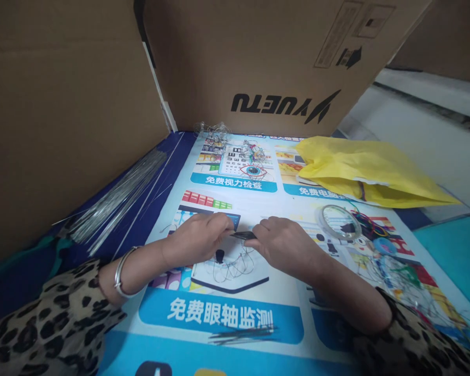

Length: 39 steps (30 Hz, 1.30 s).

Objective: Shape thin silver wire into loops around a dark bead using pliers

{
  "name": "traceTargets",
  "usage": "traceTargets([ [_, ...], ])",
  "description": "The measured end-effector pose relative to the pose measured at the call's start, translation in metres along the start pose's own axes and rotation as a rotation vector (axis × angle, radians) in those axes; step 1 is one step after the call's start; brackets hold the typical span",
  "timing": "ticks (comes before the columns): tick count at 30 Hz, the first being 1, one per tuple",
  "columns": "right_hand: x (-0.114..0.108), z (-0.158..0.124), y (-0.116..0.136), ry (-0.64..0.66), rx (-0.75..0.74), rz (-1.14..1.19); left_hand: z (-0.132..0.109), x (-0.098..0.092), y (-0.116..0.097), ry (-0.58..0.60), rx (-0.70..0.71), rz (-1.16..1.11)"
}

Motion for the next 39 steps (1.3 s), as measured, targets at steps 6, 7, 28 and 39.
traceTargets([
  [6,0.0011,-0.0007,-0.0004,-0.024,-0.010,-0.011,-0.0008,0.0010,-0.0002,-0.009,0.018,-0.020],
  [7,0.0017,-0.0006,-0.0011,-0.017,-0.008,-0.009,-0.0008,0.0018,0.0002,-0.002,0.019,-0.023],
  [28,0.0062,0.0002,-0.0033,0.033,-0.037,0.027,-0.0008,0.0028,-0.0051,0.039,0.150,-0.023],
  [39,0.0071,-0.0005,-0.0051,0.000,-0.050,0.007,0.0012,0.0011,-0.0047,0.047,0.122,-0.064],
])
Point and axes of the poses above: each hand's wrist, its own z-axis towards the middle knuckle, its own x-axis out of the palm, y = z × x, the point moved 7 cm from there along z, towards the middle knuckle, and after that the axes turned 11 degrees about z, right-handed, at the moved point
